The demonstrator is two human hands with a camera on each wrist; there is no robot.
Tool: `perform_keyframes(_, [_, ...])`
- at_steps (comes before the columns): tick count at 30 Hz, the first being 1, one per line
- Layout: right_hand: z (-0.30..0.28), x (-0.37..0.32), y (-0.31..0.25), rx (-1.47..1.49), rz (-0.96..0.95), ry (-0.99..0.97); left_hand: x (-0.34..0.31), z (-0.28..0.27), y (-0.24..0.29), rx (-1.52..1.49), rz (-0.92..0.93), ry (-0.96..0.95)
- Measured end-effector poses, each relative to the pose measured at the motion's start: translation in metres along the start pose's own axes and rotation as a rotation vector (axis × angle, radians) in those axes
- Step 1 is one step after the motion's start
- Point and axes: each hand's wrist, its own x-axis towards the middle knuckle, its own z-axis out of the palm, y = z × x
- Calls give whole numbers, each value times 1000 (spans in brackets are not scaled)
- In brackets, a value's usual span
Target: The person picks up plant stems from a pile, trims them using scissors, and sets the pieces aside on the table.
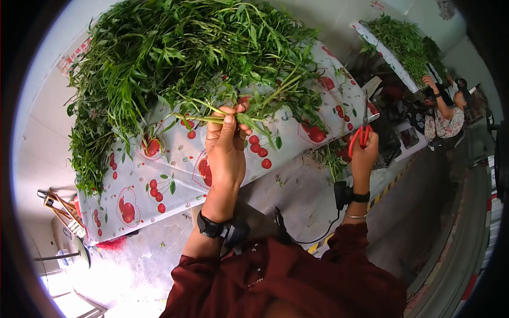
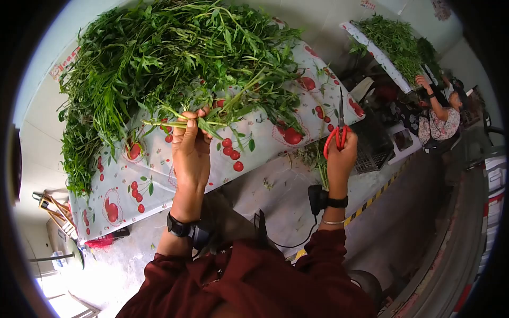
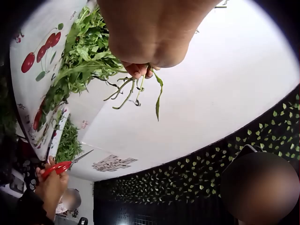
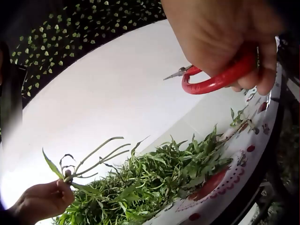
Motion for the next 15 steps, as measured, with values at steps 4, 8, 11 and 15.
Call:
perform_keyframes(4, [-5, -1, -3, 69, -140, 21, -5, 8, 0, 168, 58, -39])
perform_keyframes(8, [4, 5, -39, 382, 142, -73, -11, 9, -2, 405, 180, -141])
perform_keyframes(11, [16, 13, -76, 489, 88, -185, -14, 11, -3, 494, 215, -212])
perform_keyframes(15, [42, 26, -104, 564, -130, -447, -17, 11, -3, 599, 200, -251])
